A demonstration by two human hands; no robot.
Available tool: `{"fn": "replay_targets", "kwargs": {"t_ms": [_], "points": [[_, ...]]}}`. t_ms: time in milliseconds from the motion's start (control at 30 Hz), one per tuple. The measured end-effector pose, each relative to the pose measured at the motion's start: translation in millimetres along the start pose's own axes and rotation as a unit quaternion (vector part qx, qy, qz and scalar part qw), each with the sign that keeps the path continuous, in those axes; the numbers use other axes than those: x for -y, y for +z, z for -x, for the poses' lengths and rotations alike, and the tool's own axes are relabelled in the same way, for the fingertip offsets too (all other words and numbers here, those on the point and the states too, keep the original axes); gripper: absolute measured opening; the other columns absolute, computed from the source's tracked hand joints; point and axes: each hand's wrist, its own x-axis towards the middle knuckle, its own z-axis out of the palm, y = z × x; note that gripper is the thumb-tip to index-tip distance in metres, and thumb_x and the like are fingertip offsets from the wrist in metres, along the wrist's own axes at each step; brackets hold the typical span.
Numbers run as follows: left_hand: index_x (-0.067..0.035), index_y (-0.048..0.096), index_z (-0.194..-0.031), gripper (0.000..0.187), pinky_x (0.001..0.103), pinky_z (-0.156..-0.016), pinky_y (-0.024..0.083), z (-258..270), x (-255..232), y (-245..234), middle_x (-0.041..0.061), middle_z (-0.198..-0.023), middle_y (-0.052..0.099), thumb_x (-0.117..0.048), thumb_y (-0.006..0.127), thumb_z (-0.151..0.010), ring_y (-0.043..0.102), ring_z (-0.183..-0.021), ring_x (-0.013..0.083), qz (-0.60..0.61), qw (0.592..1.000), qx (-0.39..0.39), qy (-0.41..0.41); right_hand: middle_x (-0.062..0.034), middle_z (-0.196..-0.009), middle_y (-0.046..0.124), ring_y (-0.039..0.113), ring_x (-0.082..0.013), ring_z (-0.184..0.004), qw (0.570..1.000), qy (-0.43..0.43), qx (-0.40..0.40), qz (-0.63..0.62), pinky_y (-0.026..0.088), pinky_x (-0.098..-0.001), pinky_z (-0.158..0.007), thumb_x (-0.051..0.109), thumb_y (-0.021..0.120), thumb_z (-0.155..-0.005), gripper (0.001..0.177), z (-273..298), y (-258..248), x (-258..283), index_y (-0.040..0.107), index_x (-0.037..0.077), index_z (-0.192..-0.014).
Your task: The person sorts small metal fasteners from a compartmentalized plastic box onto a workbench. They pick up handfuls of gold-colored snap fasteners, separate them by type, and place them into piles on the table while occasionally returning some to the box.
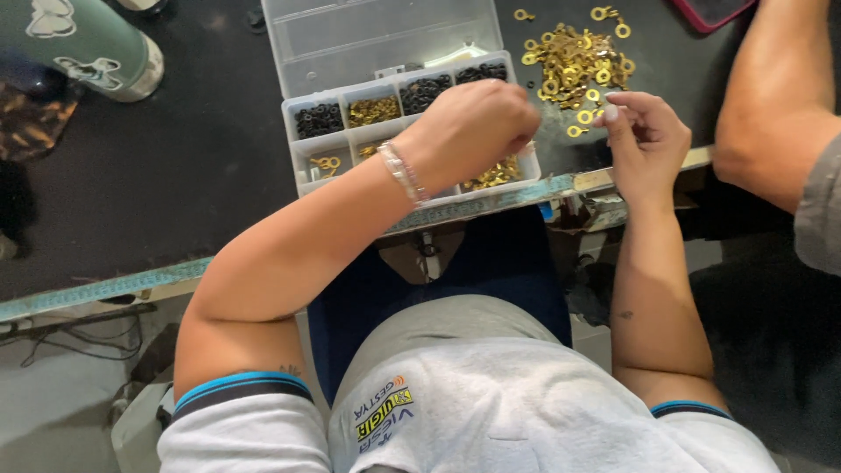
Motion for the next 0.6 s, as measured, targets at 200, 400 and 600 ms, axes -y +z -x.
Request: {"fn": "replay_targets", "kwargs": {"t_ms": [200, 400, 600], "points": [[-0.013, 0.075, -0.086, 0.018, 0.040, -0.049, 0.043, 42, 49, -36, 0.006, -0.076, 0.065, 0.004, 0.067, -0.089, 0.060, -0.060, 0.0250, 0.016, 0.985, -0.172, 0.009, -0.0135, -0.093, 0.073, 0.070, -0.0154, -0.086, 0.999, 0.010, 0.017, 0.037, 0.049, -0.0243, -0.075, 0.002, 0.068, -0.116, 0.007, 2, 1, -7, 0.073, -0.002, -0.119], [-0.017, 0.081, -0.109, 0.026, 0.037, -0.064, 0.056, 48, 60, -46, 0.001, -0.104, 0.077, -0.003, 0.073, -0.089, 0.072, -0.078, 0.0182, 0.027, 0.991, 0.083, -0.105, -0.0126, -0.093, 0.072, 0.063, -0.0129, -0.084, 0.995, 0.003, 0.039, 0.092, 0.048, -0.0264, -0.076, -0.003, 0.069, -0.118, 0.006, 1, 5, 12, 0.074, -0.005, -0.116], [-0.017, 0.070, -0.085, 0.019, 0.019, -0.062, 0.063, 51, 30, -27, 0.000, -0.100, 0.049, -0.004, 0.070, -0.098, 0.062, -0.067, -0.0001, -0.294, 0.953, -0.046, 0.060, -0.0126, -0.093, 0.072, 0.062, -0.0145, -0.084, 0.991, 0.004, 0.054, 0.126, 0.046, -0.0300, -0.073, 0.002, 0.071, -0.119, 0.010, 1, 5, 3, 0.075, -0.005, -0.113]]}}
